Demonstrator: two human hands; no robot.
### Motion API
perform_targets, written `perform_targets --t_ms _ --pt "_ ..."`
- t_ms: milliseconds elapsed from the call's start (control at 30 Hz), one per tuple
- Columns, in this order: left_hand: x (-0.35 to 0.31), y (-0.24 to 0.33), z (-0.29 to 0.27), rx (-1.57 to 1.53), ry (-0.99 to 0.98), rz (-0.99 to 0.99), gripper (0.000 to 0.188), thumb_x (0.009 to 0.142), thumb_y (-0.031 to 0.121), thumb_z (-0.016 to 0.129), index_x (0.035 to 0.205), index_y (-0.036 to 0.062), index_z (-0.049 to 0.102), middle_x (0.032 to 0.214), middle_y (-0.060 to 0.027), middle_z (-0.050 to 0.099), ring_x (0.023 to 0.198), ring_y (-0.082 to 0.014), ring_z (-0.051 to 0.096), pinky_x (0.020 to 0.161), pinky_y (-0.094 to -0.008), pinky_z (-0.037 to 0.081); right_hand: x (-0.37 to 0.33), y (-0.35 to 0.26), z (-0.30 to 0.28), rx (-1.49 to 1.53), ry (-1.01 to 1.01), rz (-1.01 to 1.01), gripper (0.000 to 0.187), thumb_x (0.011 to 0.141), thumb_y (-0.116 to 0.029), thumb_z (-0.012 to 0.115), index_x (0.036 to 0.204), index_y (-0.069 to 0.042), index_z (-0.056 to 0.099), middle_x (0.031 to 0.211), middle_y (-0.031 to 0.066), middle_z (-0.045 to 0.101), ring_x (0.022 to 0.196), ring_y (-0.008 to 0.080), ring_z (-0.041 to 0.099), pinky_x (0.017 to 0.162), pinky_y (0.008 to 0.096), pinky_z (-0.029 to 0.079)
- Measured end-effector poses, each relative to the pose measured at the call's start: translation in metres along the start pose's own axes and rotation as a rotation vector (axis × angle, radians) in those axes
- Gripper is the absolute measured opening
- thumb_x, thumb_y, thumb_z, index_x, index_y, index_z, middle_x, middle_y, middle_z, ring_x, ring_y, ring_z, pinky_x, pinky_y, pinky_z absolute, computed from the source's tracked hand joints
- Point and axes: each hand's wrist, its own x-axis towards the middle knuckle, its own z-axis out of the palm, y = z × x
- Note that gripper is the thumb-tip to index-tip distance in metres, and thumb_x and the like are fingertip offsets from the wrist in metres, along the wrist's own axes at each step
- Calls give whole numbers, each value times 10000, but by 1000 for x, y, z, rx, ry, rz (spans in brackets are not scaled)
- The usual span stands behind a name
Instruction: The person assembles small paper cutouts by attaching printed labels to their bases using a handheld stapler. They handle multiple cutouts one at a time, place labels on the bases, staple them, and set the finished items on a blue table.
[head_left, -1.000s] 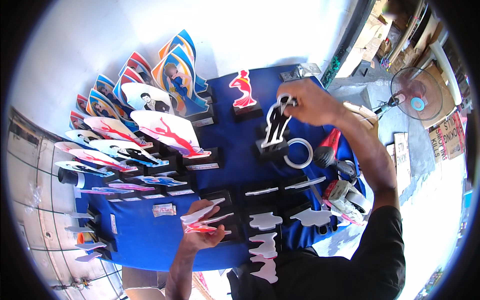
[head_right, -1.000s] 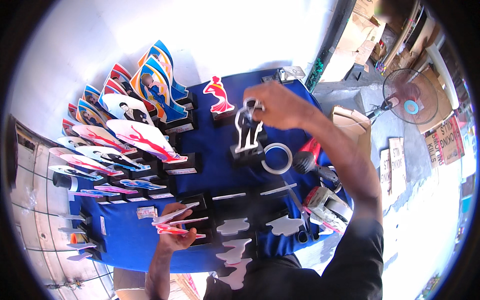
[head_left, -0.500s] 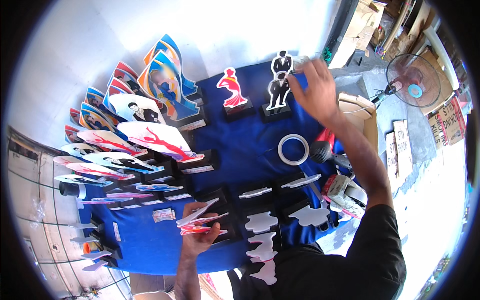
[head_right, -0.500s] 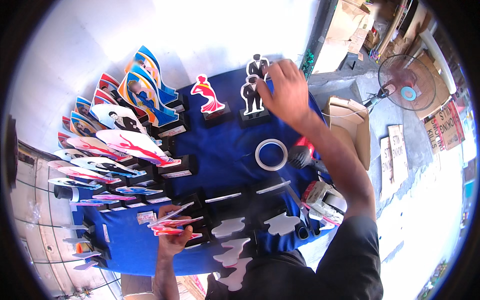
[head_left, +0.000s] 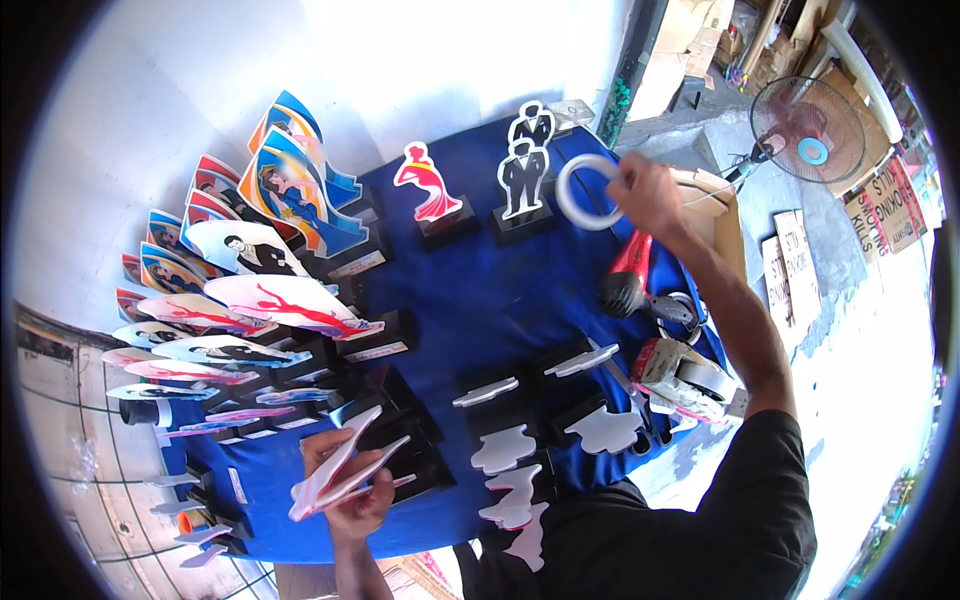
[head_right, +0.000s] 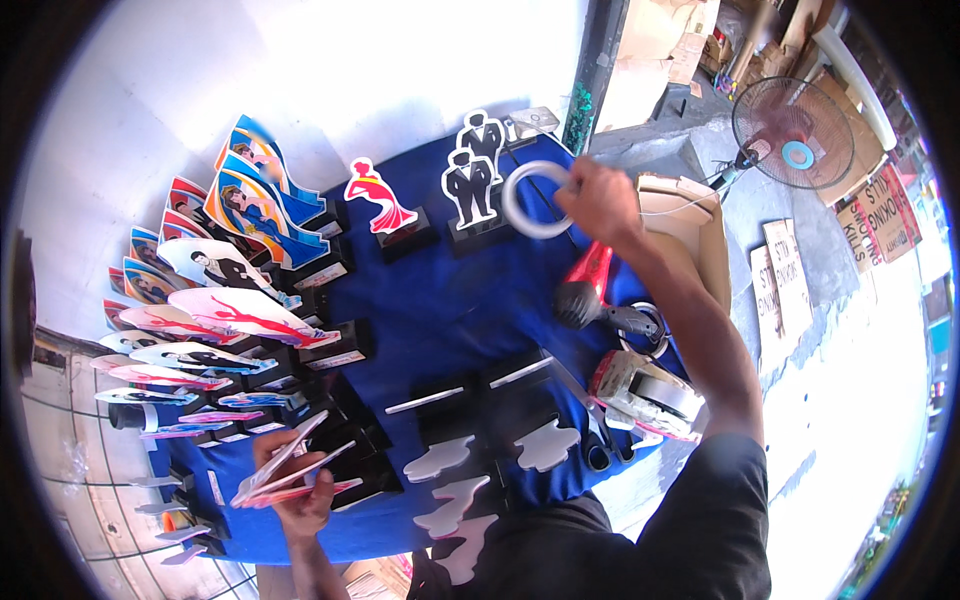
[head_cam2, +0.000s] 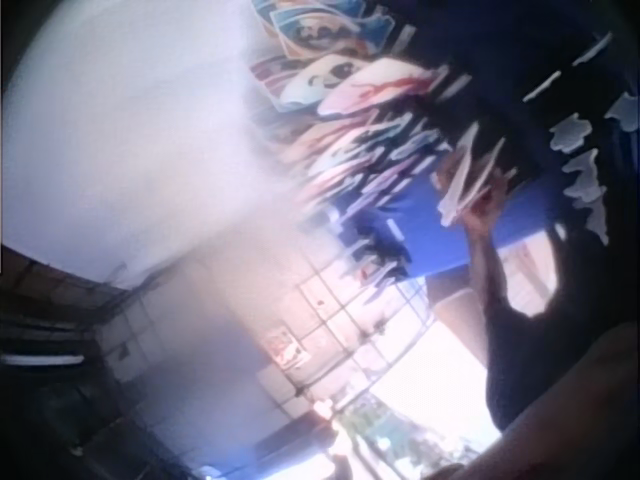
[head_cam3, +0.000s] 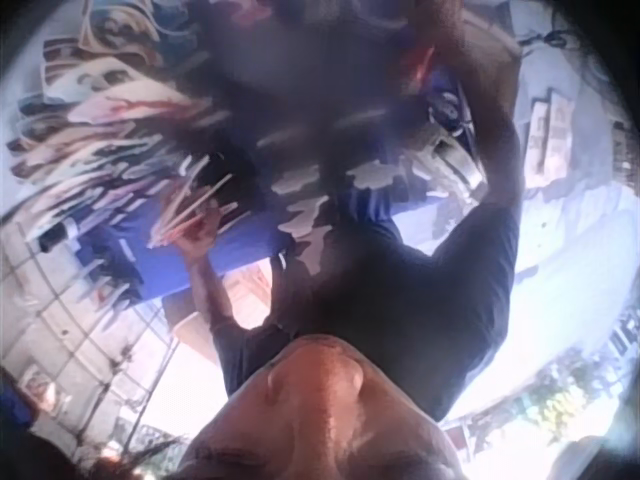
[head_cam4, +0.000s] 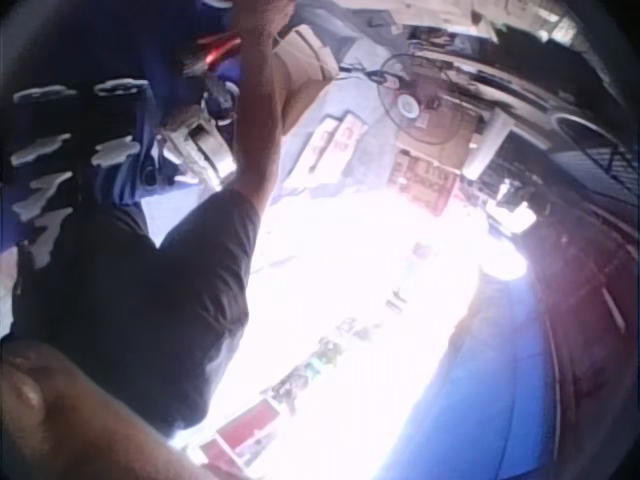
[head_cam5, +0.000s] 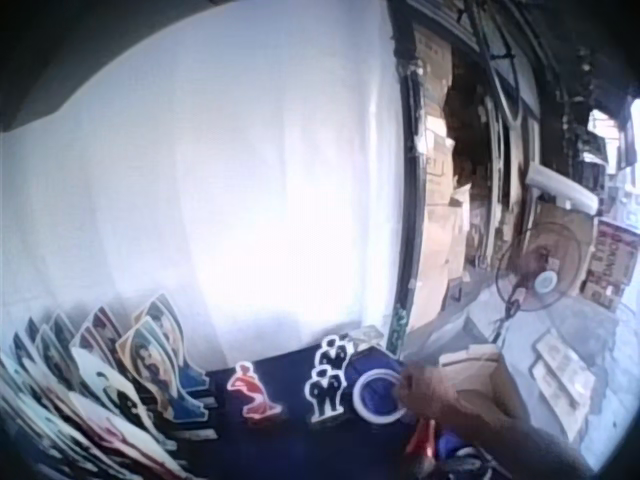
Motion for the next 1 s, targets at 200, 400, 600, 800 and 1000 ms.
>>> perform_targets --t_ms 200,400,600,800,1000 --pt "19 53 -9 125 141 70 325 840 382 842 967 87 793 1235 -141 571 1058 -264 569 891 -377 467 17 52 -1 -209 -9 186 377 832 -333 746 1027 -12 711 975 233 739 963 435 707 874 526 549" --pt "59 76 10 147 136 102 331 877 434 800 949 112 773 1222 -122 569 1097 -271 571 916 -385 466 -26 -21 -38 490 -443 45 607 915 -429 763 1340 -15 635 1156 178 726 1099 272 702 940 364 544" --pt "115 74 21 204 230 367 358 890 433 794 919 78 761 1234 -148 620 1107 -285 584 914 -413 464 -103 -108 -85 461 -837 -622 403 911 -249 787 1227 -20 686 1048 130 735 975 236 717 822 368 567" --pt "152 90 14 271 326 482 322 910 404 773 866 86 751 1151 -142 624 1067 -283 615 842 -404 521 -79 -101 -85 524 -613 -504 162 920 -125 740 1008 5 702 845 140 703 746 247 711 667 370 532" --pt "185 102 24 164 298 554 275 889 310 792 851 39 767 1141 -149 633 1068 -282 611 812 -392 519 -26 -95 -67 274 -586 -208 261 905 -194 773 1039 14 689 832 159 694 765 259 706 675 377 513"
